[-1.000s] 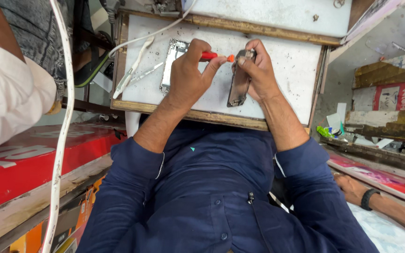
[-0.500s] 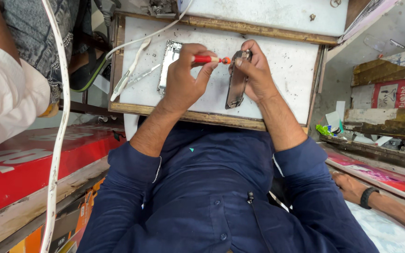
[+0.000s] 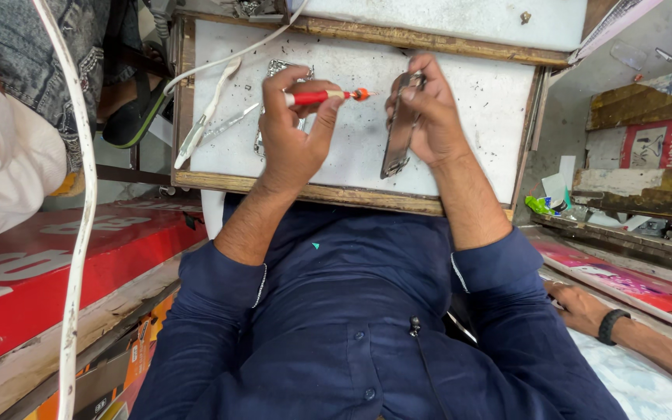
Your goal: The person disassembles a smartphone, separating the screen from the chassis. They then use a small brush to clean the interior edges of the phone frame and the back of the screen assembly. The person handles the phone components and tools directly on a workbench.
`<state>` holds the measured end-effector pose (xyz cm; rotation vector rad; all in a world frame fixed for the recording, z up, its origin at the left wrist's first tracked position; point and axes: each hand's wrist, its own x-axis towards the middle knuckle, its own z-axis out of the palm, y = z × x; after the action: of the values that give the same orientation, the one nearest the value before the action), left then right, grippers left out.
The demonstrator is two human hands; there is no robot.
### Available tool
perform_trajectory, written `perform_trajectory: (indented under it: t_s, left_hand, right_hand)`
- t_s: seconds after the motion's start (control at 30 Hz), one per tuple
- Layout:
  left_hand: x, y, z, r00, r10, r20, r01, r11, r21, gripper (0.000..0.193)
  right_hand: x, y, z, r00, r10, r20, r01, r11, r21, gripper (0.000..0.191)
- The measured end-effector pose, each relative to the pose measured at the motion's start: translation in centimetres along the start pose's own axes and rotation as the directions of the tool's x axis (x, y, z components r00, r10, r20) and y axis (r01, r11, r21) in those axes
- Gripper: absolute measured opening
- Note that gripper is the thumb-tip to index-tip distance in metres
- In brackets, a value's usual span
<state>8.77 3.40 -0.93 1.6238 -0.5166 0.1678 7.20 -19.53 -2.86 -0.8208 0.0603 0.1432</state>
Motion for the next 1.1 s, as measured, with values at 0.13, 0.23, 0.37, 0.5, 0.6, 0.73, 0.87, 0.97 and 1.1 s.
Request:
perform_trajectory:
  t_s: [0.13, 0.23, 0.37, 0.5, 0.6, 0.73, 0.87, 0.97, 1.1]
  left_hand:
    - [0.5, -1.2, -0.9, 0.998, -0.011, 0.061, 0.008, 0.999, 0.052, 0.056]
    - [0.6, -1.8, -1.3, 0.99, 0.037, 0.133, -0.055, 0.99, 0.133, 0.061]
    - [0.9, -2.4, -0.7, 0.986, 0.01, 0.167, -0.034, 0.989, 0.143, 0.062]
    - [1.5, -3.0, 0.7, 0.983, -0.069, 0.171, 0.04, 0.985, 0.169, 0.043]
    - [1.8, -3.4, 1.9, 0.971, -0.143, 0.192, 0.114, 0.981, 0.157, 0.024]
    - [2.4, -3.5, 3.3, 0.956, -0.2, 0.214, 0.202, 0.979, 0.013, 0.015]
    - [3.2, -3.4, 4.3, 0.93, -0.249, 0.27, 0.27, 0.962, -0.042, 0.017]
    - [3.5, -3.1, 4.6, 0.889, -0.338, 0.309, 0.35, 0.937, 0.017, 0.021]
    - [3.7, -2.7, 4.4, 0.873, -0.348, 0.34, 0.368, 0.93, 0.007, 0.025]
  right_hand:
    - [-0.2, -0.9, -1.9, 0.994, -0.054, -0.093, 0.055, 0.998, 0.015, 0.023]
    - [-0.4, -1.3, -3.0, 0.992, -0.086, -0.095, 0.093, 0.993, 0.069, 0.023]
    - [-0.6, -1.3, -4.0, 0.991, -0.12, -0.062, 0.127, 0.984, 0.122, 0.025]
    - [-0.6, -1.2, -4.4, 0.988, -0.124, -0.09, 0.139, 0.972, 0.19, 0.025]
    - [-0.6, -1.0, -4.5, 0.986, -0.125, -0.113, 0.144, 0.973, 0.183, 0.026]
    - [-0.6, -0.9, -4.5, 0.986, -0.111, -0.126, 0.13, 0.98, 0.154, 0.027]
    - [-0.5, -0.9, -4.2, 0.982, -0.115, -0.153, 0.137, 0.98, 0.146, 0.028]
    - [-0.4, -0.9, -3.9, 0.985, -0.119, -0.126, 0.134, 0.984, 0.119, 0.026]
    - [-0.3, -0.9, -3.5, 0.989, -0.108, -0.097, 0.117, 0.988, 0.096, 0.026]
